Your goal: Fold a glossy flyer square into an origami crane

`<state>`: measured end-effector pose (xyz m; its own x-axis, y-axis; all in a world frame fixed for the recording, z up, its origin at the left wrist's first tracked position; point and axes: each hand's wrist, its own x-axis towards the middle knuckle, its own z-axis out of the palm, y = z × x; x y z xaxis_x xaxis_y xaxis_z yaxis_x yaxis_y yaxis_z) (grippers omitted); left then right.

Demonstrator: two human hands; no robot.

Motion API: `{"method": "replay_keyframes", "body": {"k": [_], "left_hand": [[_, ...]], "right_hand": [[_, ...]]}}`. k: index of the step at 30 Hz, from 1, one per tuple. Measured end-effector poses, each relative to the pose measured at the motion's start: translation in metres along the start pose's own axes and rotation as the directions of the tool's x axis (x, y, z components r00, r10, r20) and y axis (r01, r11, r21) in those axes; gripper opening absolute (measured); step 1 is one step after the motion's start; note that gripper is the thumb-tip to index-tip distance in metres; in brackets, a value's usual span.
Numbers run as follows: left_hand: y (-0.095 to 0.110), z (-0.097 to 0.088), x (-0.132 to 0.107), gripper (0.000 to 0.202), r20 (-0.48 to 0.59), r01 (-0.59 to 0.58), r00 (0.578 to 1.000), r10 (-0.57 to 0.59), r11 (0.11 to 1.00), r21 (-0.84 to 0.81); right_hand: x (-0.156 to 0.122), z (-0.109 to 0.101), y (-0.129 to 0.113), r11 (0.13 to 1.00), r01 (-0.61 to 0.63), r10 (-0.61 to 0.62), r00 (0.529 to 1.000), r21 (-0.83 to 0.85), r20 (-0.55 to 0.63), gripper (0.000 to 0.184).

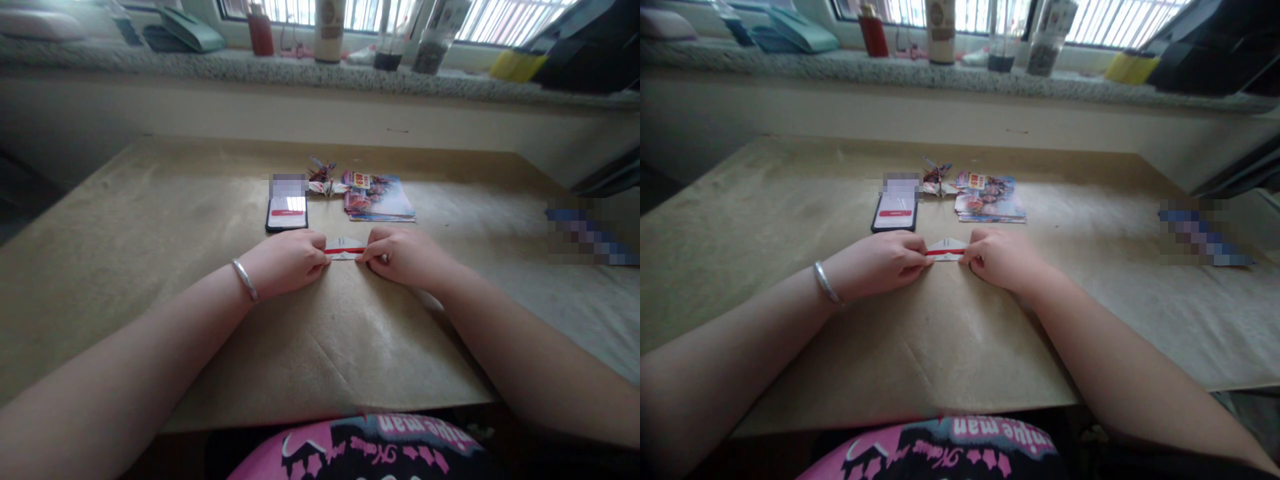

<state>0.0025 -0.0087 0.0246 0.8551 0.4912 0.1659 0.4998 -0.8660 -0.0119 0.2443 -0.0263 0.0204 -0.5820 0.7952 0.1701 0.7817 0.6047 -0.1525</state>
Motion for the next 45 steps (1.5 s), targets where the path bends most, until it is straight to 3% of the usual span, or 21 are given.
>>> {"method": "replay_keyframes", "body": {"k": [11, 20, 28, 33, 45], "left_hand": [[-0.003, -0.004, -0.001, 0.022, 0.04, -0.012, 0.999, 0.013, 1.0, -0.028], [-0.008, 0.0, -0.003, 0.024, -0.029, -0.039, 0.999, 0.036, 0.993, -0.114], [0.005, 0.002, -0.001, 0.023, -0.076, 0.033, 0.997, -0.032, 0.999, 0.01], [0.01, 0.005, 0.0, 0.028, -0.1, 0.012, 0.995, -0.005, 0.997, 0.073], [0.015, 0.005, 0.001, 0.026, -0.104, 0.068, 0.993, -0.062, 0.996, 0.055]], "right_hand": [[-0.002, -0.007, 0.005, 1.0, -0.025, 0.025, 0.998, 0.004, 0.058, 0.023], [-0.004, -0.01, 0.007, 0.998, -0.019, 0.015, 0.998, 0.055, 0.065, 0.024], [0.002, 0.003, 0.003, 0.967, -0.075, 0.12, 0.978, 0.244, -0.173, 0.02], [0.006, 0.015, 0.004, 0.977, -0.018, 0.044, 0.992, 0.215, -0.117, 0.024], [0.007, 0.01, -0.009, 0.942, -0.164, 0.183, 0.982, 0.292, -0.04, 0.017]]}}
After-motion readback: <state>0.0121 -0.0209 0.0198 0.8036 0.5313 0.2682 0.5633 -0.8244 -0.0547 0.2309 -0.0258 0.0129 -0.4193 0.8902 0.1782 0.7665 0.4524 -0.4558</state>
